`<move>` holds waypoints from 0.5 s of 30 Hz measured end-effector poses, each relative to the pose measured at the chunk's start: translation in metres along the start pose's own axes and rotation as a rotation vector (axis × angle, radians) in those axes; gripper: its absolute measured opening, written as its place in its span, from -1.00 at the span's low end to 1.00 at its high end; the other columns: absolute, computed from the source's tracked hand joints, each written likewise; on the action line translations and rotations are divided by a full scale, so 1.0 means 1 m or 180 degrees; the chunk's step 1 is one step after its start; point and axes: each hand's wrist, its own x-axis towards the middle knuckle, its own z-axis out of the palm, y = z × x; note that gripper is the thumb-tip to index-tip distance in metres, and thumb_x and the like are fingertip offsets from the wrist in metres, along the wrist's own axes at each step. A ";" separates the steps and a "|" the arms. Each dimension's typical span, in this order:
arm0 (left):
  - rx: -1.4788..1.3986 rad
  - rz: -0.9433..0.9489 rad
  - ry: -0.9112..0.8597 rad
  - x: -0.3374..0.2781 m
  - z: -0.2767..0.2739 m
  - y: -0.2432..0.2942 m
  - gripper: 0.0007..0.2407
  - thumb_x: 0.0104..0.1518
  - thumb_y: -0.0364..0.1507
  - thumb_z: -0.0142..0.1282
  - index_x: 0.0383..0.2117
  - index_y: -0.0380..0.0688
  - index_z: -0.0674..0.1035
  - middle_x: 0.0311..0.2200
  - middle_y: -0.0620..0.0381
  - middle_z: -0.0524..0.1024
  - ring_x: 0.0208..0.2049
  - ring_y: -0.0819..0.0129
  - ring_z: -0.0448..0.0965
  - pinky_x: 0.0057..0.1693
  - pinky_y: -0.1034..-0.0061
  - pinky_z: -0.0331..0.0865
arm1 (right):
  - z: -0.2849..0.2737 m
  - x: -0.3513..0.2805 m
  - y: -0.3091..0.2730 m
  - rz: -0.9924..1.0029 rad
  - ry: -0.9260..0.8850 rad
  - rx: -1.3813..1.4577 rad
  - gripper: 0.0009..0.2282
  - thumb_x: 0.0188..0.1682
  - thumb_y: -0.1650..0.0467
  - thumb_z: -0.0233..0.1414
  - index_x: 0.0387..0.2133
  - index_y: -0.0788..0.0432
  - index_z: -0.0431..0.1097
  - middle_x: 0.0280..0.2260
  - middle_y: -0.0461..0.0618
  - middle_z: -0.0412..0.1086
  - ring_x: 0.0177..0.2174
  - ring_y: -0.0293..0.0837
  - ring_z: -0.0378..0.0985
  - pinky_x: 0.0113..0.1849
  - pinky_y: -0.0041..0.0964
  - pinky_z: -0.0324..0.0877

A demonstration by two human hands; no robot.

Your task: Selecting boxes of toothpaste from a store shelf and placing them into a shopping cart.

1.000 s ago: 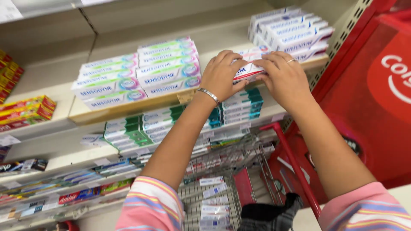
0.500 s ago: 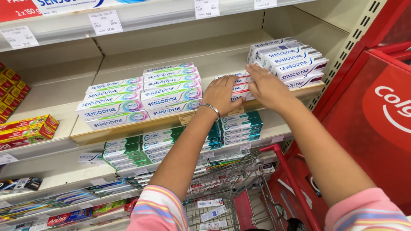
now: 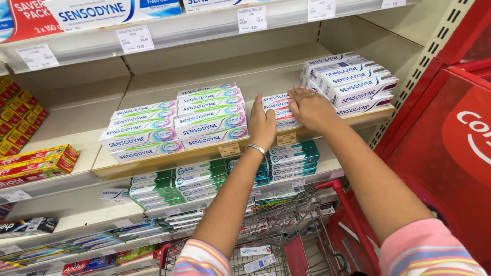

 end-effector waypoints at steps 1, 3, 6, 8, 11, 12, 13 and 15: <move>-0.0005 -0.0007 0.0010 0.000 0.003 -0.005 -0.49 0.20 -0.40 -0.16 0.32 -0.34 0.22 0.29 -0.33 0.27 0.31 -0.14 0.28 0.38 0.20 0.13 | 0.001 0.000 0.001 -0.0011 -0.0007 -0.0003 -0.58 0.14 0.29 -0.22 0.12 0.31 0.38 0.14 0.32 0.34 0.14 0.12 0.39 0.17 -0.05 0.24; -0.0212 -0.0014 0.0043 0.002 0.008 -0.015 -0.51 0.21 -0.42 -0.19 0.31 -0.31 0.24 0.30 -0.31 0.28 0.32 -0.12 0.28 0.38 0.22 0.13 | 0.002 0.001 0.005 -0.0028 -0.0182 -0.0044 -0.56 0.13 0.28 -0.23 0.13 0.33 0.35 0.15 0.32 0.32 0.17 0.13 0.34 0.16 -0.04 0.21; -0.0251 -0.0099 0.0031 0.001 0.008 -0.017 -0.50 0.22 -0.41 -0.21 0.34 -0.29 0.22 0.31 -0.30 0.27 0.31 -0.11 0.31 0.38 0.25 0.15 | 0.009 0.000 0.009 -0.0006 -0.0259 -0.0153 -0.55 0.13 0.27 -0.25 0.15 0.32 0.33 0.17 0.32 0.30 0.19 0.12 0.32 0.16 -0.02 0.21; -0.0246 -0.0196 -0.0049 0.002 0.002 -0.006 -0.48 0.21 -0.41 -0.21 0.35 -0.29 0.19 0.32 -0.31 0.24 0.29 -0.11 0.32 0.36 0.27 0.17 | 0.009 0.003 0.008 -0.0020 -0.0266 -0.0206 -0.55 0.14 0.27 -0.26 0.17 0.32 0.32 0.18 0.32 0.29 0.20 0.12 0.31 0.16 -0.01 0.20; -0.0219 -0.0350 -0.0219 0.001 -0.004 -0.001 -0.45 0.20 -0.39 -0.22 0.37 -0.30 0.12 0.32 -0.33 0.21 0.26 -0.10 0.36 0.33 0.31 0.20 | 0.008 0.000 0.004 -0.0018 -0.0297 -0.0257 -0.54 0.15 0.27 -0.27 0.19 0.33 0.30 0.20 0.32 0.27 0.21 0.12 0.28 0.17 0.02 0.19; -0.0212 -0.0396 -0.0295 0.001 -0.005 0.000 -0.44 0.21 -0.39 -0.22 0.39 -0.32 0.08 0.31 -0.35 0.22 0.25 -0.10 0.39 0.33 0.32 0.22 | 0.007 0.000 0.003 -0.0017 -0.0311 -0.0272 -0.54 0.15 0.27 -0.27 0.19 0.33 0.29 0.20 0.32 0.26 0.22 0.12 0.27 0.17 0.03 0.18; -0.0213 -0.0396 -0.0285 0.002 -0.003 -0.007 -0.44 0.21 -0.39 -0.22 0.39 -0.32 0.08 0.31 -0.35 0.22 0.25 -0.10 0.39 0.33 0.32 0.22 | 0.006 0.001 0.002 -0.0027 -0.0310 -0.0273 -0.54 0.15 0.27 -0.27 0.19 0.33 0.29 0.20 0.32 0.26 0.22 0.12 0.27 0.17 0.03 0.18; -0.0357 -0.0126 -0.0306 0.003 0.002 -0.021 -0.43 0.26 -0.41 -0.20 0.39 -0.38 0.02 0.36 -0.43 0.09 0.34 -0.16 0.22 0.36 0.29 0.15 | 0.003 0.001 -0.001 0.0004 -0.0326 -0.0228 -0.53 0.15 0.26 -0.27 0.19 0.33 0.28 0.20 0.31 0.26 0.22 0.12 0.25 0.17 0.04 0.16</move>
